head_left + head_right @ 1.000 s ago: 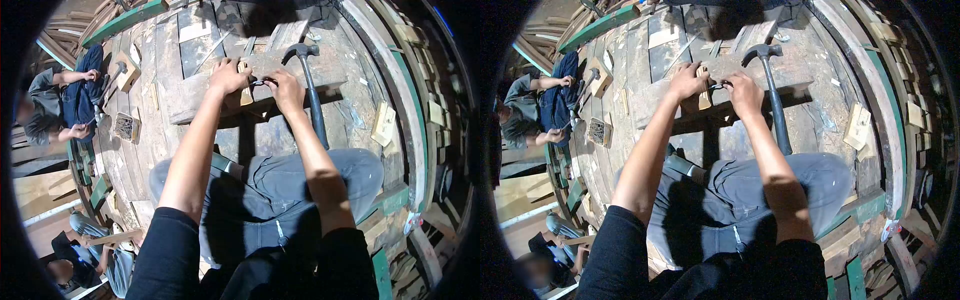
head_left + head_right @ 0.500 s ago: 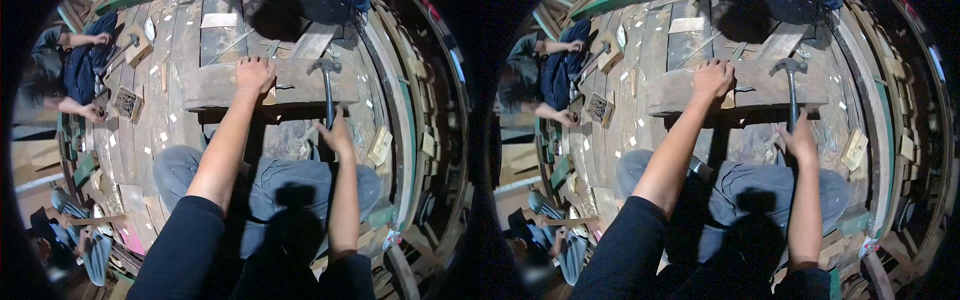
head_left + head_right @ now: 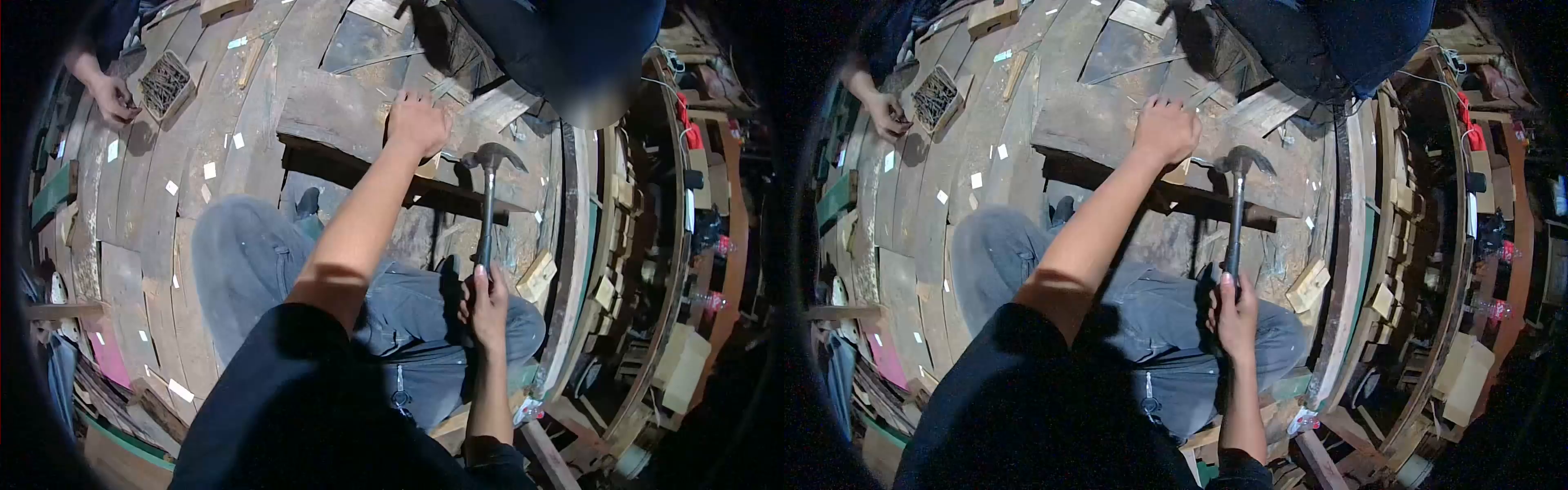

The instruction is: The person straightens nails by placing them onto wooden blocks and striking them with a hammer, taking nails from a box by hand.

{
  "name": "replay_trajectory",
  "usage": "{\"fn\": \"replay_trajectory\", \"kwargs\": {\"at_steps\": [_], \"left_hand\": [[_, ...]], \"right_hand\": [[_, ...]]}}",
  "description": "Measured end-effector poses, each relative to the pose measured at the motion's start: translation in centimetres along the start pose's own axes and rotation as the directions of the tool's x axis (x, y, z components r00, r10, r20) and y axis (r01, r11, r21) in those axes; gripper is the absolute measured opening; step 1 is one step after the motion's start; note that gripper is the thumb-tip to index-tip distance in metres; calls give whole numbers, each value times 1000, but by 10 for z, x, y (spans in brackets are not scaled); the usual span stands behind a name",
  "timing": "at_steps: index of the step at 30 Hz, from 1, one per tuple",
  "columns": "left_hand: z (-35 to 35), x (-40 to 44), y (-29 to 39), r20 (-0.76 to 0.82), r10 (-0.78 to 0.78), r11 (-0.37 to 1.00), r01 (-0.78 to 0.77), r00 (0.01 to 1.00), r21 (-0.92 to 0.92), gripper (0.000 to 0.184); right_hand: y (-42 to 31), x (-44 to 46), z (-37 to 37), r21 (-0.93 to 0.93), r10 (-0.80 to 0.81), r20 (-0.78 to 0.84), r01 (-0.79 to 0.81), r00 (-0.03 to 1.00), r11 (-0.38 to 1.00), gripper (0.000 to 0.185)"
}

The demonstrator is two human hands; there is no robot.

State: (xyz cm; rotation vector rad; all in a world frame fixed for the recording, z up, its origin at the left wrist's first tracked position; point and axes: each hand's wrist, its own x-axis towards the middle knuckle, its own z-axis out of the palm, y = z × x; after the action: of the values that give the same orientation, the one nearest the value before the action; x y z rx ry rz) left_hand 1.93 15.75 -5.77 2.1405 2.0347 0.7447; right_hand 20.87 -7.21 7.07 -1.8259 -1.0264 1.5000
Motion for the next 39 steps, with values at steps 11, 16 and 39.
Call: {"fn": "replay_trajectory", "kwargs": {"at_steps": [11,16,39], "left_hand": [[-3,0,1,43,7,1000,-7,999,2,43],[-2,-1,3,16,24,999,-25,1000,45,44],[-2,30,-46,247,122,638,115,961,-762,59]], "right_hand": [[-14,7,15,-171,-422,-154,396,894,902,33],[11,10,10,-238,-181,-96,154,979,959,29],[59,97,-7,541,-23,-189,123,982,832,25]]}}
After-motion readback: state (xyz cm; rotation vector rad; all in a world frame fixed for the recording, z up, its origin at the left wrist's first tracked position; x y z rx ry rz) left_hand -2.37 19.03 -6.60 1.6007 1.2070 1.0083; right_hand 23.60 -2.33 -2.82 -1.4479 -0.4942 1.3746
